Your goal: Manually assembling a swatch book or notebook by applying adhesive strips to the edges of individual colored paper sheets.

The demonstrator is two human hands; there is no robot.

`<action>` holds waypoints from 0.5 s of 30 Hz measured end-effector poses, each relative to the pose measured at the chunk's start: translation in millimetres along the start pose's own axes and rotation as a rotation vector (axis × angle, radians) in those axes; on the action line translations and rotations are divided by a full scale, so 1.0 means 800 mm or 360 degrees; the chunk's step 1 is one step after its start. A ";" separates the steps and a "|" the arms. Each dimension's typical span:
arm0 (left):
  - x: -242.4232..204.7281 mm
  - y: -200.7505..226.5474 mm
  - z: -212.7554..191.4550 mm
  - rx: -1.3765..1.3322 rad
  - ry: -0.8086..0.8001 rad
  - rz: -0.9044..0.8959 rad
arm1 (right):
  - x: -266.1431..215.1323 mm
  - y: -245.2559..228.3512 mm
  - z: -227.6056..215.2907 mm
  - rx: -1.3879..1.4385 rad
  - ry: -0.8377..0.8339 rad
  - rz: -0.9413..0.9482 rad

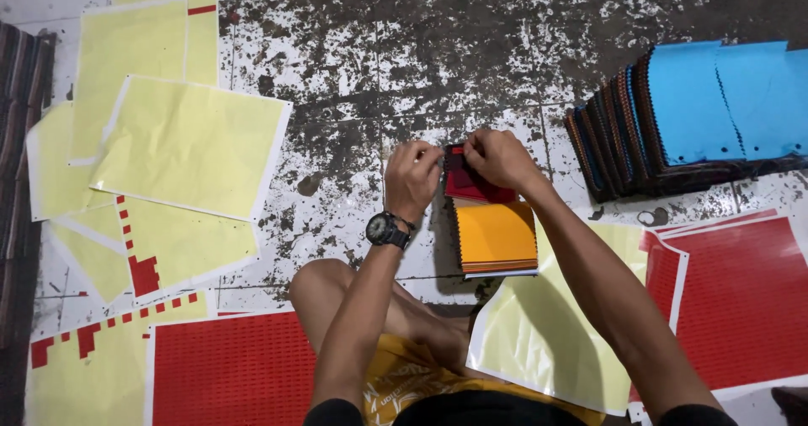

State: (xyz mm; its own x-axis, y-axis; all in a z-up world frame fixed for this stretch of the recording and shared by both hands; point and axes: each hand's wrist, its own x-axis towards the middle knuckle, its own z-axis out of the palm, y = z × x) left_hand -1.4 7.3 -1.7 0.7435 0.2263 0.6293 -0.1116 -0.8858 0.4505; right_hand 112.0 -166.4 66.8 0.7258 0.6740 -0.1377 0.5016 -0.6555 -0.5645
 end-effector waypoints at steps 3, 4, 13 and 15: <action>-0.004 -0.013 0.027 0.0366 -0.0002 0.0296 | -0.008 -0.016 -0.006 -0.0011 0.0033 -0.0017; -0.004 -0.014 0.029 0.0363 -0.0003 0.0298 | -0.006 -0.012 0.000 -0.0011 0.0035 -0.0014; 0.006 0.005 -0.002 0.0614 -0.0122 0.0433 | 0.014 0.030 -0.006 -0.0781 0.0350 -0.0403; 0.009 0.006 -0.005 0.0426 -0.0160 0.0365 | 0.014 0.047 0.006 -0.0796 0.0655 -0.0646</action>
State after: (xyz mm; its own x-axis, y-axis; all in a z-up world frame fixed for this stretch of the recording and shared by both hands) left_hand 1.0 6.0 7.9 0.7819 -0.0195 0.6231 -0.1163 -0.9865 0.1149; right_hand 137.2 -181.8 40.3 0.5066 0.7780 0.3716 0.8488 -0.5256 -0.0567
